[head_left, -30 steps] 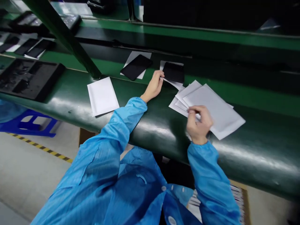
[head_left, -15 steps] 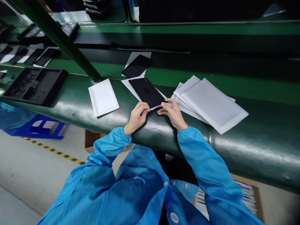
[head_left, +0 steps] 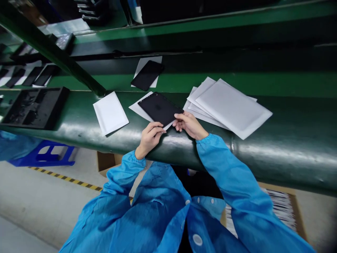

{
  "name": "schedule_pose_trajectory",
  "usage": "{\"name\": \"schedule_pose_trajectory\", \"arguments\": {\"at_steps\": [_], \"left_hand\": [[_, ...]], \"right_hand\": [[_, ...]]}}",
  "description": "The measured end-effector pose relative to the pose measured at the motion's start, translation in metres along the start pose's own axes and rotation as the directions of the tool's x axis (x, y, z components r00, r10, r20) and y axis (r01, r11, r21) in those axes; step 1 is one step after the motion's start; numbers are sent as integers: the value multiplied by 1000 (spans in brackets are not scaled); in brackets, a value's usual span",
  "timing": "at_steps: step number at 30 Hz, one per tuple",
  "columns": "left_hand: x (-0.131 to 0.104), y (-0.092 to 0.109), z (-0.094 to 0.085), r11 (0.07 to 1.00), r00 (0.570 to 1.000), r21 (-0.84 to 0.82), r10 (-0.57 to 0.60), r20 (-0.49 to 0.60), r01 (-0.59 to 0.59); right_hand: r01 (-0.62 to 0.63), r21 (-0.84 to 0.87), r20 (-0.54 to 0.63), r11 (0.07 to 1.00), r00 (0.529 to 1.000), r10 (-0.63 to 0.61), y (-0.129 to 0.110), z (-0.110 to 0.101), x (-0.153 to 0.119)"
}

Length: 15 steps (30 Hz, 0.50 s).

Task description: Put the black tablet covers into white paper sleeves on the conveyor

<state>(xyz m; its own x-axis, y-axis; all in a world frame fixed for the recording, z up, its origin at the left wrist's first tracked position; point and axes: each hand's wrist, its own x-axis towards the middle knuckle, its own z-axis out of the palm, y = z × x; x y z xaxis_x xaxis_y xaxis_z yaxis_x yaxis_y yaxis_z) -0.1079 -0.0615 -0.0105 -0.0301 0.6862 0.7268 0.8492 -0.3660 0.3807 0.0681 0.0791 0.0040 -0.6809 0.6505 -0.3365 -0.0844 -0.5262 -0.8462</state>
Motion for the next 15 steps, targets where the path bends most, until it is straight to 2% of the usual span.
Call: {"name": "schedule_pose_trajectory", "arguments": {"at_steps": [3, 5, 8, 11, 13, 15], "left_hand": [[-8, -2, -17, 991, 993, 79, -106, -44, 109], [-16, -6, -35, 962, 972, 140, -233, -37, 236], [-27, -13, -63, 908, 926, 244, -369, 85, 340], [-30, -12, -83, 890, 881, 382, -371, 293, 248], [-28, -9, -90, 873, 845, 467, -350, 405, 137], [-22, -7, -91, 867, 800, 497, -316, 510, 25]], "right_hand": [[58, -65, -142, 996, 988, -67, 0, -6, 2], [161, -135, -262, 978, 946, -192, 2, -14, 4], [252, -199, -374, 947, 874, -311, 5, -29, 6], [319, -199, -427, 927, 823, -375, 8, -40, 5], [366, -191, -460, 911, 786, -412, 8, -43, 5], [373, -162, -492, 913, 772, -403, 8, -44, 8]]}}
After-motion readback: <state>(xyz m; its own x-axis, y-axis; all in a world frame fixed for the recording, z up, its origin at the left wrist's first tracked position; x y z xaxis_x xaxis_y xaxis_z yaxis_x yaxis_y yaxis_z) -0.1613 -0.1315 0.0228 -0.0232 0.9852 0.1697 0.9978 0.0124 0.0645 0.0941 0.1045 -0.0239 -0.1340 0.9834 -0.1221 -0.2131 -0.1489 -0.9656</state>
